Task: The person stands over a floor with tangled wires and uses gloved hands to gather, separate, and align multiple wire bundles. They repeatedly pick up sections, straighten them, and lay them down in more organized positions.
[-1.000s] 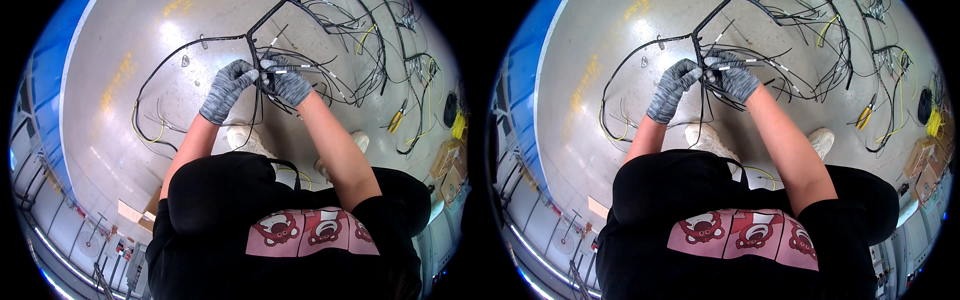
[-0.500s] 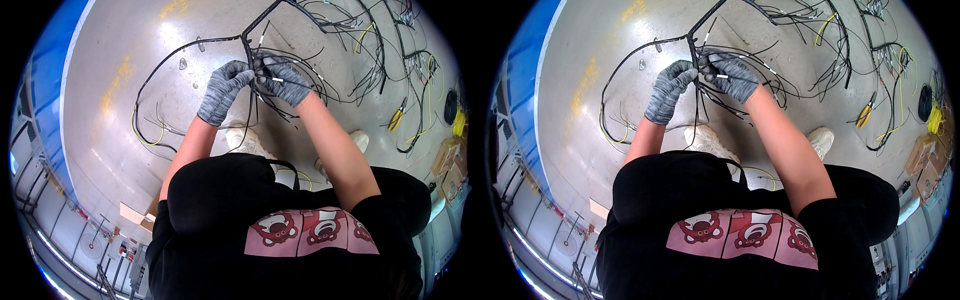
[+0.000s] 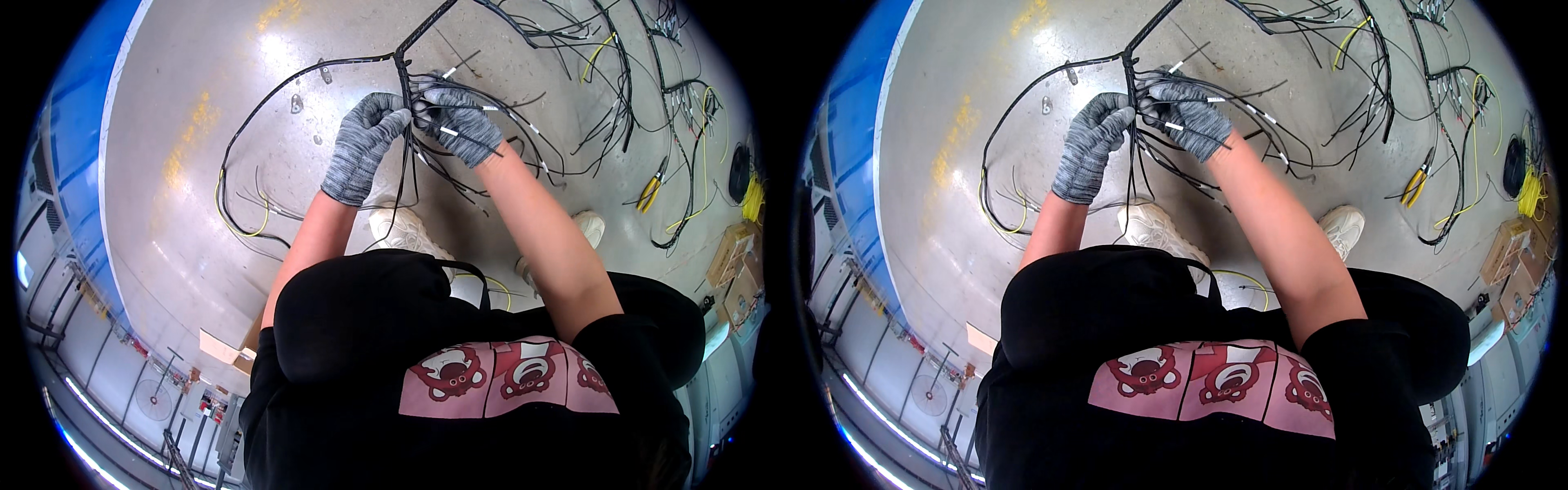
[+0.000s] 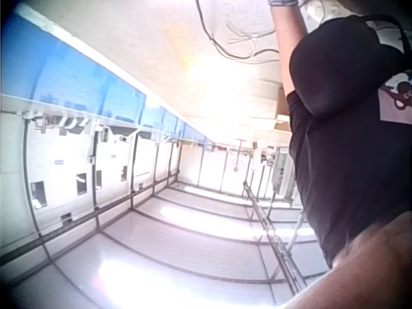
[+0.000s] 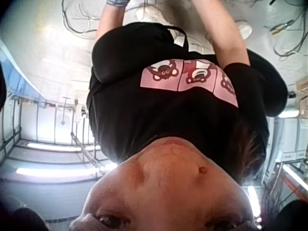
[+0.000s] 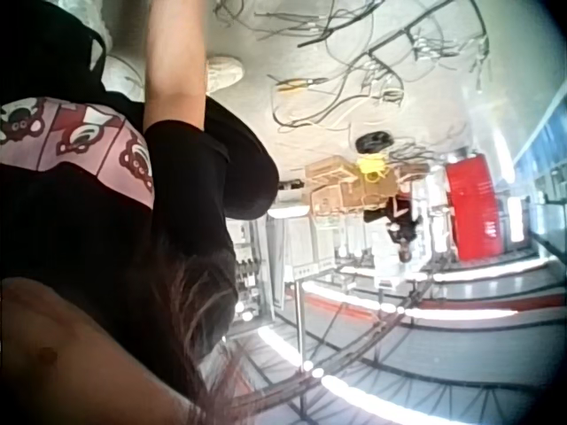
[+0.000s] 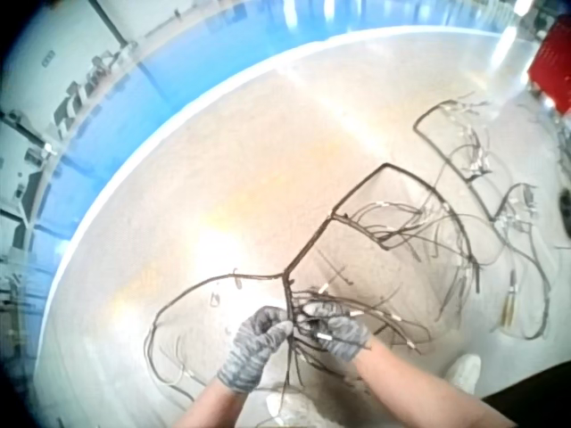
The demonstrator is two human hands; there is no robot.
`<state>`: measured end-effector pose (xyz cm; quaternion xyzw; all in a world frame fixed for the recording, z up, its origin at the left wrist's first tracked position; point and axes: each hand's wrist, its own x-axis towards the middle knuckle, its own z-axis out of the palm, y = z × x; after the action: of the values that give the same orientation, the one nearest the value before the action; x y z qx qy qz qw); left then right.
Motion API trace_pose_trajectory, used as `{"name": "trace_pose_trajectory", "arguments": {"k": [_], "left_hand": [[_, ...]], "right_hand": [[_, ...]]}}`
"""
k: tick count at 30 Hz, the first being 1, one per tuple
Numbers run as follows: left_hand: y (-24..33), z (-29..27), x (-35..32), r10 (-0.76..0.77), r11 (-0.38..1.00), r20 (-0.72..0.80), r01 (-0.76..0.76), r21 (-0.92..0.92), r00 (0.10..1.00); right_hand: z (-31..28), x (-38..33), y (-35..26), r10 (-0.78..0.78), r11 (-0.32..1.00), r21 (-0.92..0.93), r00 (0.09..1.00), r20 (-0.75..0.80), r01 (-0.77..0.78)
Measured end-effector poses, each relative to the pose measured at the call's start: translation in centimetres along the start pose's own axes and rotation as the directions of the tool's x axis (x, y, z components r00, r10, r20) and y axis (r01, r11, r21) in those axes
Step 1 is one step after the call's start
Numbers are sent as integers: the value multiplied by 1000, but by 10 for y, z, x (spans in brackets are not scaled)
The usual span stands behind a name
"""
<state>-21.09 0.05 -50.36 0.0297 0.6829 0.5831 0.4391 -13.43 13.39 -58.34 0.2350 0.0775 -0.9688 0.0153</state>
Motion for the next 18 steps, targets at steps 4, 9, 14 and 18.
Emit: {"name": "trace_pose_trajectory", "arguments": {"k": [4,9,14,18], "left_hand": [[-2,-2,4,-56,998,5,56,19,998],[-4,-6,10,-83,997,111,82,13,990],[-15,-13,16,-136,977,231,170,-132,963],[-16,-10,19,-134,967,277,186,-172,952]], "right_hand": [[1,-15,11,-8,989,149,994,-106,24],[3,-25,12,-43,987,148,995,-90,56],[12,-44,-1,-90,996,-21,996,29,90],[8,-49,-6,-67,997,-30,997,39,69]]}}
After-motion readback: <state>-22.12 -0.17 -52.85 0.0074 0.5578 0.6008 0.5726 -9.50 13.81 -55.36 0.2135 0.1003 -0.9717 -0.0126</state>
